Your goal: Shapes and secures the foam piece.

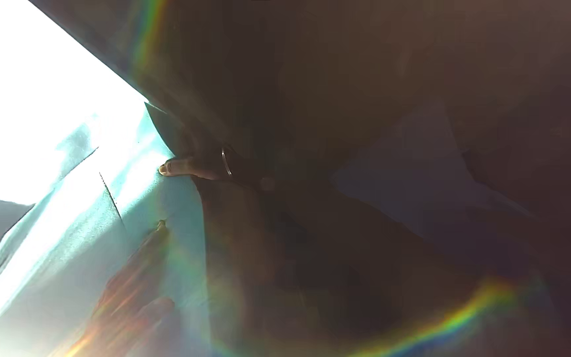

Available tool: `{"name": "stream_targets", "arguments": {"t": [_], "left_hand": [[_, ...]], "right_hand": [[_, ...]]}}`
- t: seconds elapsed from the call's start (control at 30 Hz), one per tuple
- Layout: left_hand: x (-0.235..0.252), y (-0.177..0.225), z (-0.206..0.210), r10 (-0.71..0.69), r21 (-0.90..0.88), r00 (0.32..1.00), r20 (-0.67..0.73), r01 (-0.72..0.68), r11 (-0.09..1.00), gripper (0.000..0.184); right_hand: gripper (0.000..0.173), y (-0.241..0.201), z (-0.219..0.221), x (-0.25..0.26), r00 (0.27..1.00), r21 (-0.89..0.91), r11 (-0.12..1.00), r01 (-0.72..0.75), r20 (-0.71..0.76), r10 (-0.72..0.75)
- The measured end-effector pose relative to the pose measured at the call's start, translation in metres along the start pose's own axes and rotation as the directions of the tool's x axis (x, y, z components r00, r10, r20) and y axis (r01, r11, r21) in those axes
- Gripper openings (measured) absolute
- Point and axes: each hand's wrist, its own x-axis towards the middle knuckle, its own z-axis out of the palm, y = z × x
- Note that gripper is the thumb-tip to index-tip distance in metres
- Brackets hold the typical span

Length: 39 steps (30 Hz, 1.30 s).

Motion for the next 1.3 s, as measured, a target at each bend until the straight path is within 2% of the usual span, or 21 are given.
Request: {"name": "stream_targets", "arguments": {"t": [0.07, 0.1, 0.17, 0.2, 0.27, 0.3, 0.33, 0.4, 0.47, 0.5, 0.67, 0.73, 0.8, 0.93, 1.03, 1.1, 1.23, 1.3], "left_hand": [[-0.004, -0.029, -0.007, 0.065, 0.013, 0.998, 0.0, -0.065, 0.998, 0.1], [-0.006, -0.04, -0.009, 0.092, 0.019, 0.996, -0.002, -0.092, 0.996, 0.094], [-0.007, -0.048, -0.01, 0.097, 0.019, 0.995, -0.019, -0.096, 0.995, 0.092], [-0.004, -0.046, -0.011, 0.096, 0.025, 0.995, -0.023, -0.096, 0.995, 0.093], [0.007, -0.04, -0.014, 0.077, 0.166, 0.995, -0.063, -0.065, 0.984, 0.088], [0.018, -0.04, -0.015, 0.089, 0.257, 0.99, -0.112, -0.058, 0.965, 0.079], [0.031, -0.04, -0.016, 0.104, 0.337, 0.979, -0.174, -0.04, 0.941, 0.068], [0.064, -0.042, -0.018, 0.082, 0.398, 0.952, -0.296, 0.045, 0.916, 0.058], [0.103, -0.05, -0.026, 0.015, 0.369, 0.935, -0.353, 0.125, 0.921, 0.06], [0.118, -0.055, -0.026, -0.009, 0.364, 0.931, -0.364, 0.151, 0.919, 0.062], [0.126, -0.058, -0.011, -0.008, 0.447, 0.952, -0.305, 0.151, 0.882, 0.064], [0.122, -0.062, -0.004, 0.014, 0.447, 0.955, -0.296, 0.126, 0.886, 0.061], [0.126, -0.064, -0.002, 0.051, 0.454, 0.957, -0.287, 0.089, 0.887, 0.055], [0.137, -0.064, -0.004, 0.009, 0.532, 0.974, -0.225, 0.115, 0.839, 0.05], [0.14, -0.065, -0.007, -0.036, 0.562, 0.984, -0.177, 0.131, 0.817, 0.051], [0.135, -0.06, -0.008, -0.053, 0.569, 0.985, -0.165, 0.139, 0.81, 0.054], [0.139, -0.065, -0.008, -0.036, 0.571, 0.983, -0.181, 0.135, 0.81, 0.057], [0.125, -0.061, -0.01, -0.076, 0.572, 0.987, -0.143, 0.146, 0.807, 0.06]], "right_hand": [[0.09, 0.001, -0.006, 0.009, 0.998, -0.007, 0.999, -0.053, 0.014, 0.053], [0.079, -0.002, -0.01, 0.016, 0.996, -0.009, 0.996, -0.086, 0.029, 0.087], [0.057, -0.012, -0.016, 0.034, 0.994, 0.006, 0.995, -0.104, 0.04, 0.104], [0.058, -0.018, -0.017, 0.044, 0.989, -0.012, 0.99, -0.143, 0.045, 0.143], [0.076, -0.027, -0.011, 0.058, 0.97, -0.145, 0.959, -0.242, -0.009, 0.244], [0.094, -0.031, -0.008, 0.06, 0.956, -0.228, 0.929, -0.291, -0.03, 0.292], [0.105, -0.031, -0.005, 0.058, 0.952, -0.253, 0.918, -0.304, -0.045, 0.303], [0.104, -0.016, -0.005, 0.052, 0.985, -0.183, 0.967, -0.175, -0.044, 0.17], [0.094, -0.003, -0.01, 0.053, 0.999, -0.101, 0.994, 0.042, -0.009, -0.044], [0.093, 0.0, -0.012, 0.052, 0.996, -0.109, 0.99, 0.089, 0.024, -0.087], [0.09, 0.008, -0.023, 0.037, 0.99, -0.279, 0.954, 0.109, 0.118, -0.078], [0.087, 0.016, -0.024, 0.029, 0.982, -0.317, 0.934, 0.167, 0.139, -0.128], [0.082, 0.02, -0.029, 0.024, 0.974, -0.346, 0.915, 0.208, 0.164, -0.159], [0.066, 0.029, -0.028, 0.021, 0.961, -0.424, 0.873, 0.241, 0.23, -0.154], [0.071, 0.025, -0.026, 0.027, 0.953, -0.554, 0.796, 0.245, 0.288, -0.093], [0.079, 0.015, -0.022, 0.025, 0.962, -0.586, 0.787, 0.192, 0.27, -0.034], [0.089, 0.019, -0.018, 0.028, 0.994, -0.421, 0.906, 0.044, 0.112, 0.004], [0.092, 0.008, -0.012, 0.011, 0.997, -0.232, 0.973, -0.012, 0.072, 0.029]]}}
